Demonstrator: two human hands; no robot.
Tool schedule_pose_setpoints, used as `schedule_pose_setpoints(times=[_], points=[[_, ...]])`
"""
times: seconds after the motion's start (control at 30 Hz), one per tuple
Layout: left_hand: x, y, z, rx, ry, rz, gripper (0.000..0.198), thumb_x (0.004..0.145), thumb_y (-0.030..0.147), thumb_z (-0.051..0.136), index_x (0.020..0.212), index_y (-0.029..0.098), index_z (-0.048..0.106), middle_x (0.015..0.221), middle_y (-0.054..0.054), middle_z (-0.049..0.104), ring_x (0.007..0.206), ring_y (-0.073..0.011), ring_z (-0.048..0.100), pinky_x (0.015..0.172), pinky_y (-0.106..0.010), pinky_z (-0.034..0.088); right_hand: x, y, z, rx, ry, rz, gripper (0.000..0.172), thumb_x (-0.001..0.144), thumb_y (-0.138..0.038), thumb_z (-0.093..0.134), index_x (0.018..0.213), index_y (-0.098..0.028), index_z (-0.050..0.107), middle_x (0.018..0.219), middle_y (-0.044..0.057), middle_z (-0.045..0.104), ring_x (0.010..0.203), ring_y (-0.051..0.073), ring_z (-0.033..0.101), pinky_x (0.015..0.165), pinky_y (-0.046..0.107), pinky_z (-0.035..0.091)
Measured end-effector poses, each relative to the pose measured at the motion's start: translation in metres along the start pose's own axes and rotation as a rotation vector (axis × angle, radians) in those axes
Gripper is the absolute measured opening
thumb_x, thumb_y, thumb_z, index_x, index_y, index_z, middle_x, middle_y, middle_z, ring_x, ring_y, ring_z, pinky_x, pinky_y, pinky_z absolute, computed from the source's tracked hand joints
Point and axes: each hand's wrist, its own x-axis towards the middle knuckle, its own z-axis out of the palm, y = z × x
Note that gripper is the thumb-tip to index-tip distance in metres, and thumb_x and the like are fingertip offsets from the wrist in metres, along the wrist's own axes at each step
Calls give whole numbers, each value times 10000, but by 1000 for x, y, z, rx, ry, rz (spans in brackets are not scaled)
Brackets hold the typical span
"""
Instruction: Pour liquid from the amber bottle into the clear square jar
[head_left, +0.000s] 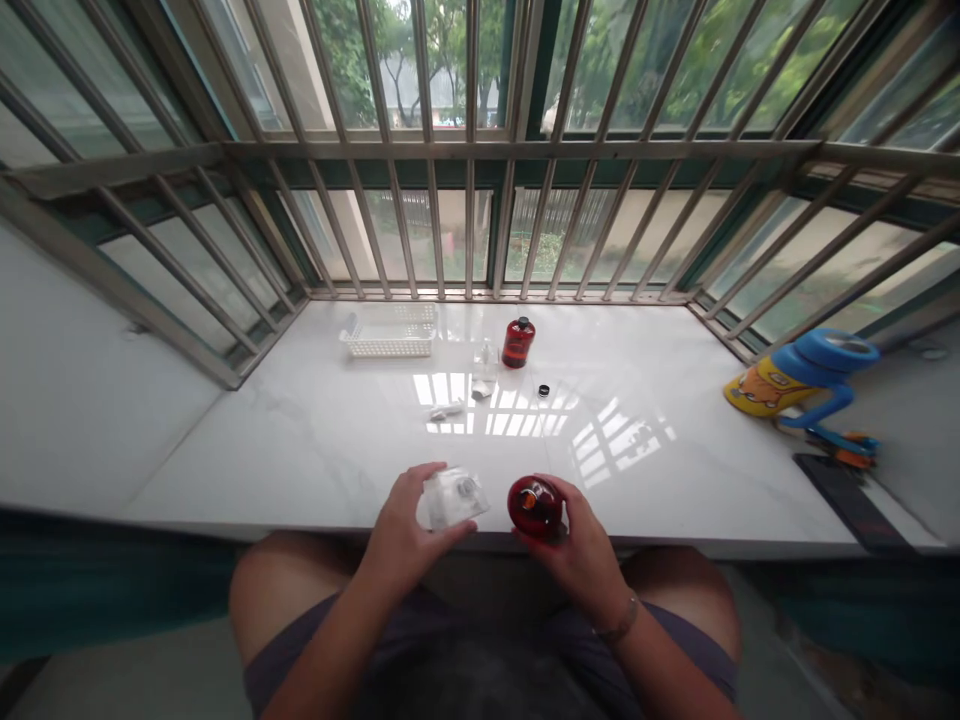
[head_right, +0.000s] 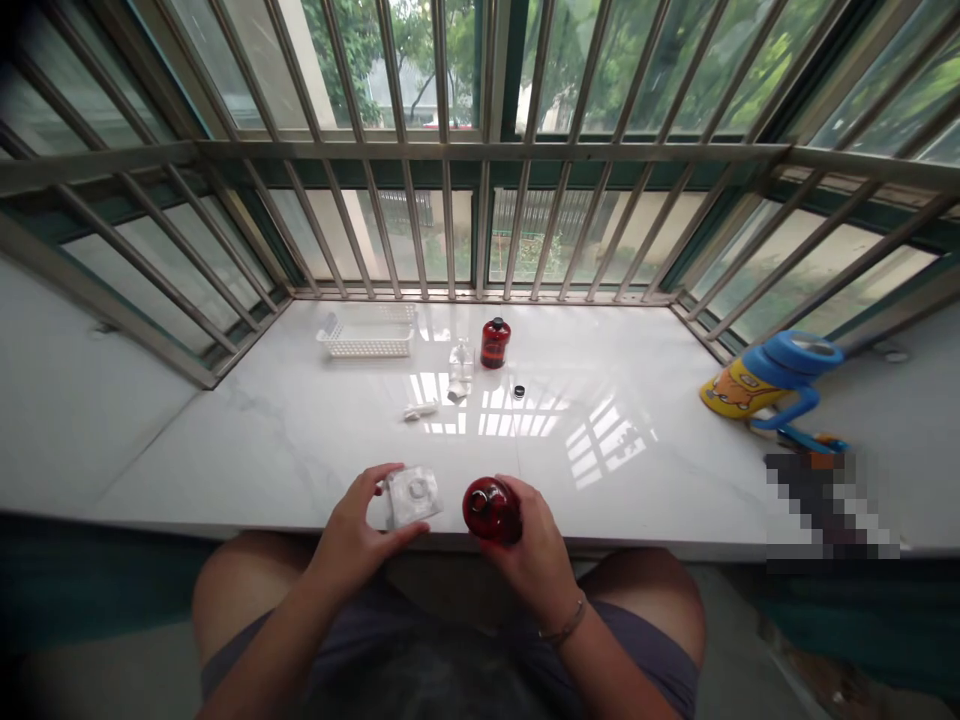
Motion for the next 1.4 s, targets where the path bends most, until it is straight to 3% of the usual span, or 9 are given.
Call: schedule_pose_setpoints(times=[0.2,0.5,1.0,1.4], points=[[-22,10,12,21,-44,125,699,781,465,933,1376,314,599,1360,-107,666,1272,-336,638,1081,-516,562,10,-1,-12,-145,12,-178,706,853,-244,806,1497,-315,524,1401,112,676,1296,361,638,1102,581,531],[-24,13,16,42,-43,176,728,775,392,952,1396,308,583,1337,-93,675,1233,-317,650,1061,-514,579,24,-8,-16,-310,29,-439,687,923,-151,727,1552,-280,483,1404,121,680,1302,336,637,1144,613,500],[-25,9,17,49,-25,156,712,754,370,962,1370,300,611,1315,-85,694,1219,-313,659,1054,-499,584,34,-12,-25,-431,13,-567,581,970,-114,678,1525,-236,555,1458,113,674,1386,318,576,1237,606,393],[-26,8,20,0,-62,106,713,763,384,957,1371,294,596,1341,-94,672,1247,-314,639,1085,-522,558,41,-22,-35,-458,-1,-611,566,1000,-147,679,1536,-284,557,1450,93,685,1394,313,572,1246,618,374]])
